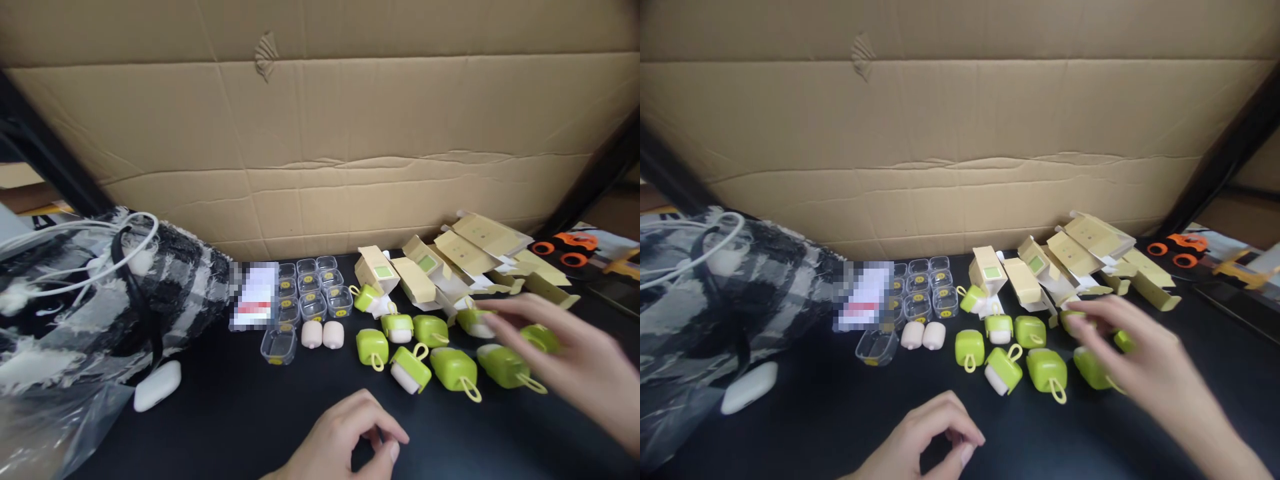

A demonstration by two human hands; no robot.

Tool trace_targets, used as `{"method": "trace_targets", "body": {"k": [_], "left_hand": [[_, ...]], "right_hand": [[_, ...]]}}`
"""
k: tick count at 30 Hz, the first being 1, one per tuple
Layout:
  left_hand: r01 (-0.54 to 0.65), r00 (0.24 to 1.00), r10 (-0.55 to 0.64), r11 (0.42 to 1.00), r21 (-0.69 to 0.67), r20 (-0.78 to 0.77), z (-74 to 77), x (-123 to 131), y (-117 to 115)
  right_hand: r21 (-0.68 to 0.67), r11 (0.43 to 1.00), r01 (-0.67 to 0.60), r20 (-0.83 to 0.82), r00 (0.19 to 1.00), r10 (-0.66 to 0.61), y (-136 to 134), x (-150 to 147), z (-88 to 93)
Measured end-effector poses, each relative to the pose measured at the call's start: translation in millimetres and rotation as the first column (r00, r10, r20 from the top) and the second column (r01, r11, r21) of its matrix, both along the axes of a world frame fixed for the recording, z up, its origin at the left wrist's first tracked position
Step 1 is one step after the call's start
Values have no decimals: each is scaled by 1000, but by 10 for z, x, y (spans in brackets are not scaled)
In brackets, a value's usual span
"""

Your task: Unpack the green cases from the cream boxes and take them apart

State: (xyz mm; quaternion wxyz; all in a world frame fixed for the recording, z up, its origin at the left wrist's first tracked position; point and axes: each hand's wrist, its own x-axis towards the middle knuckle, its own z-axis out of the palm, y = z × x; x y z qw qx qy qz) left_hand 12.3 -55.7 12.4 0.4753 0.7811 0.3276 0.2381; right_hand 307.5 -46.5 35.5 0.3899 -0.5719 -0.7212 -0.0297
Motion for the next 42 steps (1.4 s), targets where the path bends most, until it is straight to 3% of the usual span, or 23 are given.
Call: {"method": "trace_targets", "body": {"k": [2,5,9,14,17,20,22,23,26,32,38,42], "left_hand": [[-7,1000,7,1000,1,19,7,-4,-7],[-59,998,58,998,19,38,18,-15,-16],[-255,966,255,967,0,41,-1,-43,-24],[-331,884,402,898,-289,239,-101,-35,-3],[-221,805,439,846,-485,399,-121,11,40],[91,762,399,714,-694,511,-80,56,82],[246,734,389,612,-751,557,-43,67,98],[282,717,394,591,-756,576,-30,66,101],[324,679,398,591,-739,616,-29,47,95],[431,700,250,599,-675,669,-167,39,58],[283,778,172,763,-581,604,-247,43,43],[209,868,160,742,-637,471,-149,23,48]], "right_hand": [[-102,964,-247,103,961,257,101,-475,143],[-247,898,-365,238,875,421,221,-943,182],[-245,901,-358,316,849,423,298,-1159,43],[-175,918,-355,271,880,391,288,-1138,26],[-234,859,-455,7,883,470,212,-1056,126],[-315,707,-633,-290,773,564,130,-974,188],[-327,650,-686,-323,728,605,94,-937,186],[-324,643,-694,-306,720,623,81,-926,175],[-313,658,-685,-252,727,639,49,-929,125],[-266,712,-650,-109,754,648,-34,-1050,102],[-150,742,-653,156,725,670,-103,-1119,119],[-71,802,-594,203,778,594,-140,-1102,67]]}}
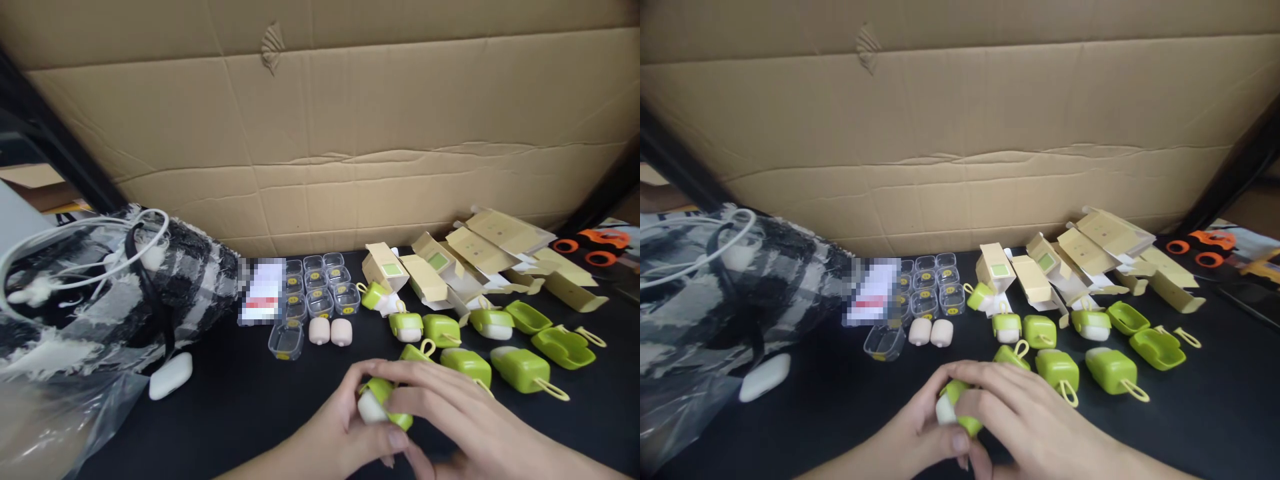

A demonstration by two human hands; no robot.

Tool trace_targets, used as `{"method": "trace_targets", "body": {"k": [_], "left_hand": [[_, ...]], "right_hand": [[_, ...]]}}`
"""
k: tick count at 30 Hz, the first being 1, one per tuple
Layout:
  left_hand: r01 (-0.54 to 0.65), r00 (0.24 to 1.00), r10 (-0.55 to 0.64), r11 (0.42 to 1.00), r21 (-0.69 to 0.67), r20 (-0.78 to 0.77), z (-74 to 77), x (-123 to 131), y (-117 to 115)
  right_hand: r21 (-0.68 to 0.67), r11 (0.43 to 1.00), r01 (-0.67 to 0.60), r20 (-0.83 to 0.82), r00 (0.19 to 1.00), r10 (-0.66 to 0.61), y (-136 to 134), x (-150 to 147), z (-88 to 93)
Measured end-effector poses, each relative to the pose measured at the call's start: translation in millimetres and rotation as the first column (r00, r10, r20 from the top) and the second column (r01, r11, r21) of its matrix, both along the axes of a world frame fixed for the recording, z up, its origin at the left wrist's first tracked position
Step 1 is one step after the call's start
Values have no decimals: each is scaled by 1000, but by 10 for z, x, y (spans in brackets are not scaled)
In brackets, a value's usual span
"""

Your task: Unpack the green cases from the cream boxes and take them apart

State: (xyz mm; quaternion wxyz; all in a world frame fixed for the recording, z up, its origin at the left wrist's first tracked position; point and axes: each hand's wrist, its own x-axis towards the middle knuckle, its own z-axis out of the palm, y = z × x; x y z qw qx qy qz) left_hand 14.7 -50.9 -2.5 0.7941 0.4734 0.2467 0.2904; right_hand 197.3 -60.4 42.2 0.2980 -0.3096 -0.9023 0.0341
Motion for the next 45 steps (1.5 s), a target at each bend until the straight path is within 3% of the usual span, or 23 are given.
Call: {"method": "trace_targets", "body": {"k": [5,12,19,23,26,29,32,34,36,38,39,41,44,45], "left_hand": [[-7,1000,7,1000,19,27,31,2,4],[31,999,-32,999,18,33,-171,20,-19],[6,1000,-6,992,127,-3,-79,-17,-7],[-16,998,9,995,96,70,-188,22,-91],[-27,1000,27,992,124,-1,-247,18,-92],[101,985,-72,977,188,-154,-137,-70,-5],[344,894,-250,915,210,-373,68,-175,80],[414,846,-313,895,163,-431,195,-217,99],[343,866,-241,924,168,-438,308,-230,106],[177,889,-1,923,342,-458,416,-216,143],[126,871,134,869,479,-473,470,-200,183],[177,796,340,659,731,-500,568,-148,310],[439,664,509,327,837,-547,646,-42,558],[505,618,564,250,826,-548,645,-8,635]], "right_hand": [[-30,1000,-7,41,999,8,-22,7,-11],[-143,985,-100,178,976,125,-4,16,35],[-241,951,-195,-121,978,170,-14,-36,39],[-374,901,-222,-57,975,216,-37,-113,107],[-343,913,-222,22,969,244,-42,-124,132],[-327,921,-213,78,965,251,-46,-61,138],[-367,900,-234,89,955,284,-31,59,159],[-380,892,-243,45,959,280,-2,156,183],[-319,927,-198,-99,980,175,34,255,208],[-214,973,-90,-330,944,15,65,342,231],[-174,984,-29,-442,895,-52,75,377,239],[-144,988,46,-592,797,-123,82,422,247],[-160,986,55,-627,765,-145,64,438,212],[-167,985,45,-613,778,-139,55,435,187]]}}
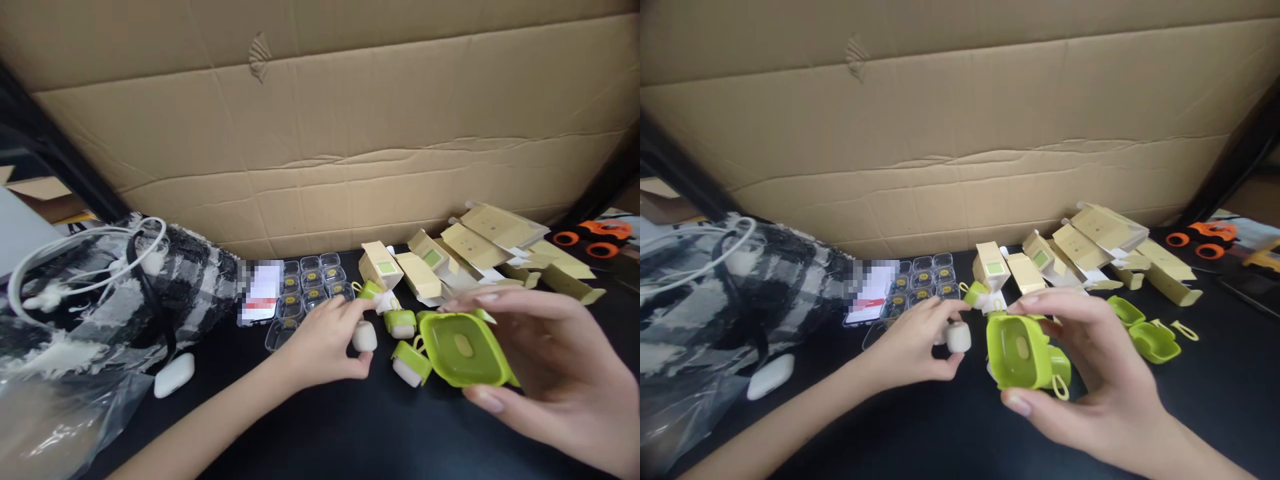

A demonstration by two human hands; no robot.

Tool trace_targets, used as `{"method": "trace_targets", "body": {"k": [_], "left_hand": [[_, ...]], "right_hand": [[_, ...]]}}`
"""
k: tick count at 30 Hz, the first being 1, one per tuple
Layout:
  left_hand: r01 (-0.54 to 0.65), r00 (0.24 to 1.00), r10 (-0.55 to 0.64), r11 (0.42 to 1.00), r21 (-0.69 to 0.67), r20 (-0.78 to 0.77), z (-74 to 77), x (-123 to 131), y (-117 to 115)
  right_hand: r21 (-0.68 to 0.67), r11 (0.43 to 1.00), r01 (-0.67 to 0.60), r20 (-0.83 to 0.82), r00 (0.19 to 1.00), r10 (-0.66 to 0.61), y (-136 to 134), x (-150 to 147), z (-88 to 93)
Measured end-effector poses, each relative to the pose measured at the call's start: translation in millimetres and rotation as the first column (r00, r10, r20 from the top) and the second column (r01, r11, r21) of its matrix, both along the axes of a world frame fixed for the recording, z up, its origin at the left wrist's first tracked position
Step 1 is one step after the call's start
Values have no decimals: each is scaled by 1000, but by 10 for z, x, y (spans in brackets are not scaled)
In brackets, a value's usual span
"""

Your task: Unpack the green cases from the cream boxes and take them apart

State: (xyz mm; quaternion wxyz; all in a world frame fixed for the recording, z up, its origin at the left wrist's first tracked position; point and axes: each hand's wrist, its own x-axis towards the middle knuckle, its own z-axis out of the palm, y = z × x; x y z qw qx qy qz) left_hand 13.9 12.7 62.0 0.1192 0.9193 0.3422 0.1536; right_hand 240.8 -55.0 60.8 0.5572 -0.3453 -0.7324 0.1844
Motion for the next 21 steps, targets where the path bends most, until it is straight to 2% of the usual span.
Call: {"method": "trace_targets", "body": {"k": [3,8,13,15,17,19,20,21], "left_hand": [[18,995,-9,995,96,-102,-68,66,160],[37,990,-15,987,155,-139,-203,59,238],[64,991,-38,978,201,-129,-144,22,254],[46,998,-36,979,201,-55,-101,4,181],[6,991,-23,992,127,132,-102,-12,27],[-22,925,45,998,-65,378,-168,-17,-182],[43,887,58,977,-207,459,-221,-15,-289],[121,856,93,921,-370,509,-280,-8,-387]], "right_hand": [[-35,998,-43,54,997,45,-22,-11,-92],[-66,996,-58,114,991,66,-31,-12,-147],[-99,995,-18,245,969,42,-10,-14,-104],[-123,992,-1,281,959,35,11,-40,-114],[-134,991,21,302,953,21,27,-89,-144],[-107,994,13,326,945,23,28,-157,-179],[-80,997,-11,335,941,37,21,-193,-192],[-55,997,-49,341,938,65,9,-228,-199]]}}
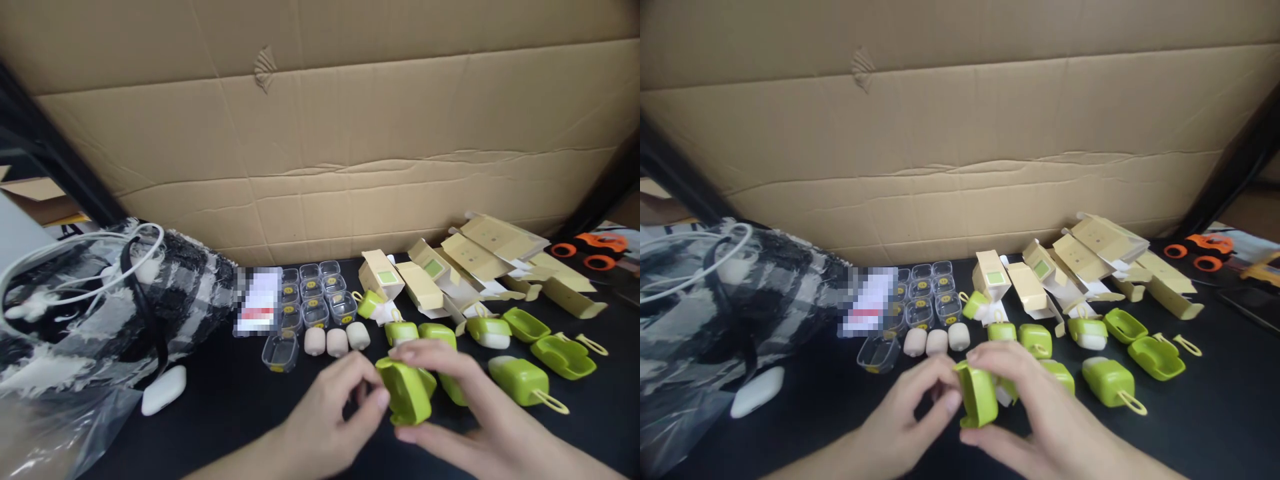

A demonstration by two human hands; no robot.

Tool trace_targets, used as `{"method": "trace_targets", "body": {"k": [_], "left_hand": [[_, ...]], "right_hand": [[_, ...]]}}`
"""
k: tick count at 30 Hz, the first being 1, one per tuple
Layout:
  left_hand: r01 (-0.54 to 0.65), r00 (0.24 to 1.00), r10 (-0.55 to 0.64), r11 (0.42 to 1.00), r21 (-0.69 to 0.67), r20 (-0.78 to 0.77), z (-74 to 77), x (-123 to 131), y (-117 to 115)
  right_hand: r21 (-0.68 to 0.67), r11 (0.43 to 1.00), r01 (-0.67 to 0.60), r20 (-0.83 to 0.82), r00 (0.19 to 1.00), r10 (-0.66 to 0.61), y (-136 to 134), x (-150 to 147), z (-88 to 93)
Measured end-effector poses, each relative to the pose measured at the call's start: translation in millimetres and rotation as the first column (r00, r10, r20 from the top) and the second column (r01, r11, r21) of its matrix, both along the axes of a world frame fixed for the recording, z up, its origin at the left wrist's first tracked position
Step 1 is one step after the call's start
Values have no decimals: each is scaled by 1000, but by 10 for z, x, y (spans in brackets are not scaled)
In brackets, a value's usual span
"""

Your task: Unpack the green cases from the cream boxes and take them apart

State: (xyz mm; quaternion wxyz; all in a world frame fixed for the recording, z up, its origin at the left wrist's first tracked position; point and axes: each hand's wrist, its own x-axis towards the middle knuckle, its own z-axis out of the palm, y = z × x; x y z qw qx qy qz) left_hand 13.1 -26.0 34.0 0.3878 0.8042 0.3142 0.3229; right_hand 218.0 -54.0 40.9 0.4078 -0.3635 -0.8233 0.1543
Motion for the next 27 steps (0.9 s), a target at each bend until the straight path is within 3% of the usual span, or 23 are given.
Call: {"method": "trace_targets", "body": {"k": [2,4,5,7,9,12,17,20,22,24,25,27], "left_hand": [[38,987,18,938,-345,157,-115,19,-143],[40,954,145,804,-593,261,-196,33,-201],[35,933,215,747,-664,290,-219,33,-203],[26,896,304,692,-721,325,-235,18,-177],[29,885,316,696,-718,342,-225,-15,-141],[39,919,239,737,-674,315,-206,-68,-114],[-11,976,141,799,-602,168,-199,-102,-125],[-30,992,87,865,-500,91,-188,-109,-135],[-28,997,57,900,-435,54,-183,-114,-137],[-33,998,52,912,-409,35,-188,-116,-135],[-39,998,58,910,-412,34,-195,-115,-133],[-52,995,81,903,-426,51,-211,-110,-130]], "right_hand": [[7,995,-95,20,995,95,-26,-51,0],[-50,989,-141,61,988,143,-41,-69,11],[-95,987,-131,78,987,138,-39,-69,14],[-217,974,-71,58,995,85,-14,-61,10],[-403,913,-58,-25,998,53,26,-62,-13],[-649,741,-169,-212,977,37,66,-100,-70],[-792,498,-353,-461,881,-108,9,-190,-161],[-824,434,-365,-465,873,-149,-24,-203,-179],[-840,425,-336,-423,897,-126,-20,-187,-169],[-840,472,-267,-326,944,-47,-4,-158,-136],[-814,544,-204,-239,971,6,4,-144,-111],[-623,778,-77,-21,996,82,12,-124,-52]]}}
